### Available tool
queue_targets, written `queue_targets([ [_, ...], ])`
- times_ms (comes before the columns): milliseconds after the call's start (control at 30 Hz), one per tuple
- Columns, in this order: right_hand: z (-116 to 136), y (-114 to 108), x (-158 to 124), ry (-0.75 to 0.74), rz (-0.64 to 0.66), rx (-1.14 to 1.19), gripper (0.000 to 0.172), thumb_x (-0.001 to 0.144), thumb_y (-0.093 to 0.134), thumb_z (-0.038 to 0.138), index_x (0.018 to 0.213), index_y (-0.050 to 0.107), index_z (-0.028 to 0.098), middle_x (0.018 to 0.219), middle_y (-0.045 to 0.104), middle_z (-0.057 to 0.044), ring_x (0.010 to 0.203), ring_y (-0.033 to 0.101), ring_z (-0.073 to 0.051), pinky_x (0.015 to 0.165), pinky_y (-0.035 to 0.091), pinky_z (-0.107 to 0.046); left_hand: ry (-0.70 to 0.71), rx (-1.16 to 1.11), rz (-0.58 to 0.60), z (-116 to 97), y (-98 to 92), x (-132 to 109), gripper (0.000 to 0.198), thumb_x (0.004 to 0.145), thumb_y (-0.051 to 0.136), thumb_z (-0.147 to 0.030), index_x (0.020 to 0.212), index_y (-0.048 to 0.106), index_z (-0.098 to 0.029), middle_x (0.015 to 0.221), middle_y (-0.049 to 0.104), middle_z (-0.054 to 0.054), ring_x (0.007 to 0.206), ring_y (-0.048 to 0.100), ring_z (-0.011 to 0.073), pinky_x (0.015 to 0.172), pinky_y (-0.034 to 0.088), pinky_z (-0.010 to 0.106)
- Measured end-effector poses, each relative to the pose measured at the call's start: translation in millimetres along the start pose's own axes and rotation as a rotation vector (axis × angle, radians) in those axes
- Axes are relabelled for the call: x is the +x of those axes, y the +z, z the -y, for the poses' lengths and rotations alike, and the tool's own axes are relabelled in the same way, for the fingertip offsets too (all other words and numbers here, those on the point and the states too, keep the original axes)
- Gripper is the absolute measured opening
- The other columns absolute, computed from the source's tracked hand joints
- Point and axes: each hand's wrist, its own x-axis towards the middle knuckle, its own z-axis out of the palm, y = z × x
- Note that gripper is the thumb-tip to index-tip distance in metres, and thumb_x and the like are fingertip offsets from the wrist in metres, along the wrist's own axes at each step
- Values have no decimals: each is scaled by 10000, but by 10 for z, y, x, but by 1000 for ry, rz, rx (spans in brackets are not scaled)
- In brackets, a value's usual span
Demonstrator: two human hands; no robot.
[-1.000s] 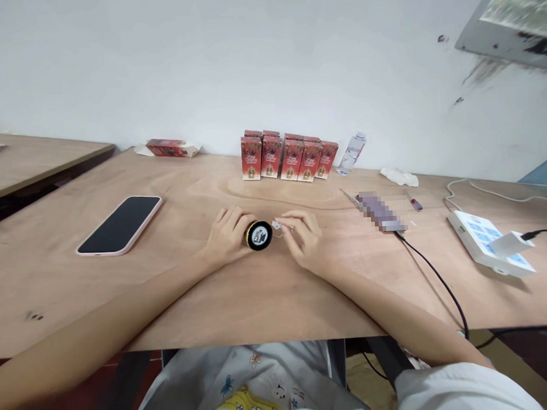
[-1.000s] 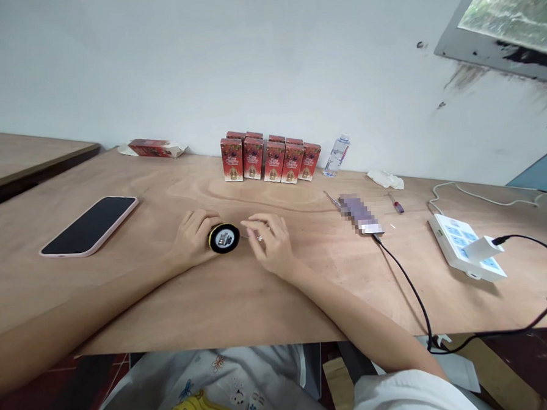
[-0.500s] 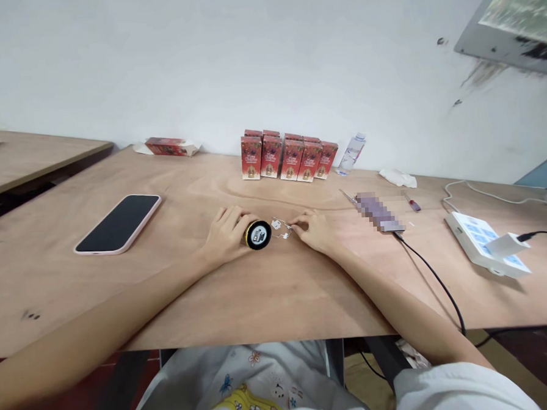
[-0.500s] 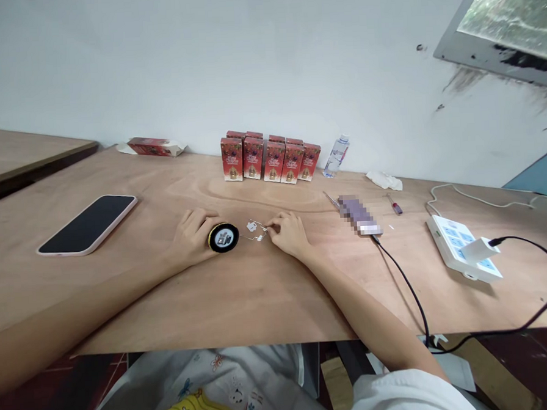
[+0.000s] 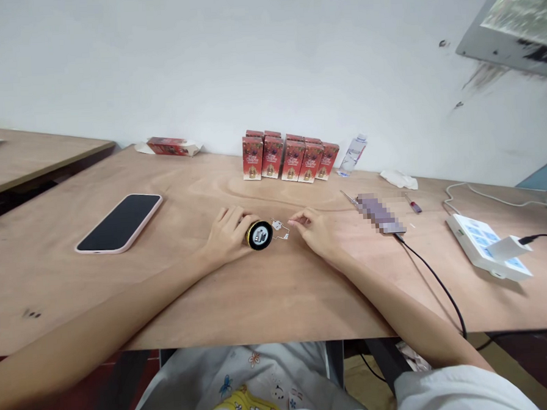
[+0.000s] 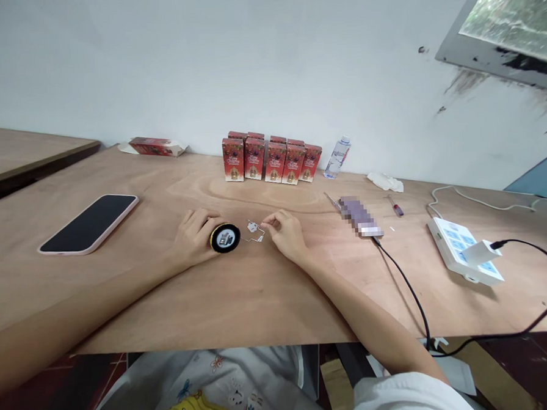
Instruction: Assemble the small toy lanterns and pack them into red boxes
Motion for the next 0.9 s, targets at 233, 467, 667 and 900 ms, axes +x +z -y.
queue_targets([
  [233, 525, 106, -267, -363, -182, 180, 89, 844, 642, 206, 756, 629, 209, 743, 664, -14, 744, 598, -151, 719, 475, -312, 8, 15, -4, -52, -4, 11, 292, 863, 535, -427, 946, 605, -156, 849, 635, 97, 748, 566, 207, 660, 355, 335],
  [467, 459, 227, -297, -486, -169, 77, 101, 865, 616, 186, 767, 633, 205, 732, 680, -20, 741, 581, -158, 706, 458, -324, 41, 28, -60, -124, -25, 44, 305, 907, 482, -420, 923, 598, -138, 834, 639, 91, 731, 560, 192, 664, 338, 333],
  [667, 450, 212, -319, -648, -166, -154, 100, 886, 576, 176, 809, 640, 187, 767, 694, -36, 737, 565, -162, 659, 426, -312, 59, 50, -55, -122, -20, 49, 326, 915, 457, -421, 911, 604, -131, 833, 635, 98, 736, 550, 202, 657, 330, 339],
  [900, 479, 253, -380, -877, -201, -565, 221, 880, 504, 147, 1048, 647, 133, 885, 693, -83, 770, 556, -190, 706, 410, -350, 25, 85, -63, -96, -15, 27, 273, 906, 452, -368, 894, 601, -140, 820, 631, 91, 726, 539, 202, 655, 313, 341],
])
